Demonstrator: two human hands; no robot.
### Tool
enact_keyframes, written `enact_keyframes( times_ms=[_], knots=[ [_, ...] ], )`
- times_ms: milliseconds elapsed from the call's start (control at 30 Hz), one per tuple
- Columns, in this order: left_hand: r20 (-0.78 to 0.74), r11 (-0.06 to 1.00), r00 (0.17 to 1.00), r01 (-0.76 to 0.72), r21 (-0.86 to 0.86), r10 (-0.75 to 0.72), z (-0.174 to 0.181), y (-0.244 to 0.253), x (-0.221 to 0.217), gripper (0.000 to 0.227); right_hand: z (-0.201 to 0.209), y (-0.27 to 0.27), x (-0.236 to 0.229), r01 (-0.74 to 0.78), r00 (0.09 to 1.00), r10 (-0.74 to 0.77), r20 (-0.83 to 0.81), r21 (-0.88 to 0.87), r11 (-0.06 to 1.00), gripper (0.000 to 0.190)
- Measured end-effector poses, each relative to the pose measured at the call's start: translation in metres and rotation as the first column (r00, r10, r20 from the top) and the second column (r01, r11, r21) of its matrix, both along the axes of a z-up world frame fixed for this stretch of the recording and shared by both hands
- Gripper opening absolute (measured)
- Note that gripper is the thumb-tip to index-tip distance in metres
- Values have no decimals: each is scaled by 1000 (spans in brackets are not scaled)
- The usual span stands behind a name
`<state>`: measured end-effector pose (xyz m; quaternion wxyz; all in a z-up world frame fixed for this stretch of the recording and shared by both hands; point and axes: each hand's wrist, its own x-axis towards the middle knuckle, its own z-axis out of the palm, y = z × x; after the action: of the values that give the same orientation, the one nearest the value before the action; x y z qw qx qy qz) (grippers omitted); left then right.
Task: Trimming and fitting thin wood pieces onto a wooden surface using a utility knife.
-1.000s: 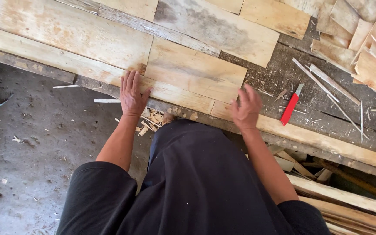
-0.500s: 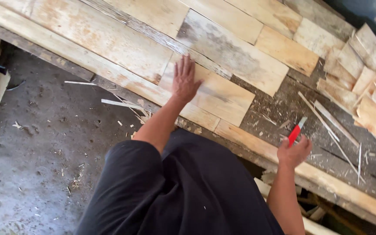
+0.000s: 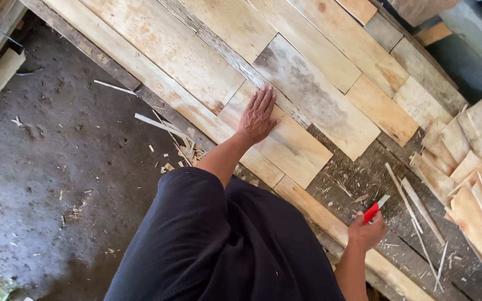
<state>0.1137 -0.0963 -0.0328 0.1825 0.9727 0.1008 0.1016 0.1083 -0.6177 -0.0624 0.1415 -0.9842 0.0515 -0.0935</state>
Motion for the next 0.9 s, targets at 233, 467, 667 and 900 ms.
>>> enact_keyframes(
  times_ms=[233, 467, 667, 900],
  knots=[
    [14, 1000, 1000, -2, 11, 2, -7, -1, -1, 83, -10, -13, 14, 93, 993, -87, -74, 79, 993, 59],
    [-61, 1000, 998, 5, -22, -6, 2, 4, 1, 82, -33, -28, 27, 214, 963, -186, -197, 137, 967, 51],
    [-128, 999, 991, 34, 0, -34, 1, -1, 3, 82, -30, -38, 25, 133, 986, -126, -110, 61, 989, 29],
    [-119, 999, 992, 30, -33, -33, 5, 0, 1, 84, 59, 91, 39, -32, 962, 144, -230, 433, 901, 30]
  ],
)
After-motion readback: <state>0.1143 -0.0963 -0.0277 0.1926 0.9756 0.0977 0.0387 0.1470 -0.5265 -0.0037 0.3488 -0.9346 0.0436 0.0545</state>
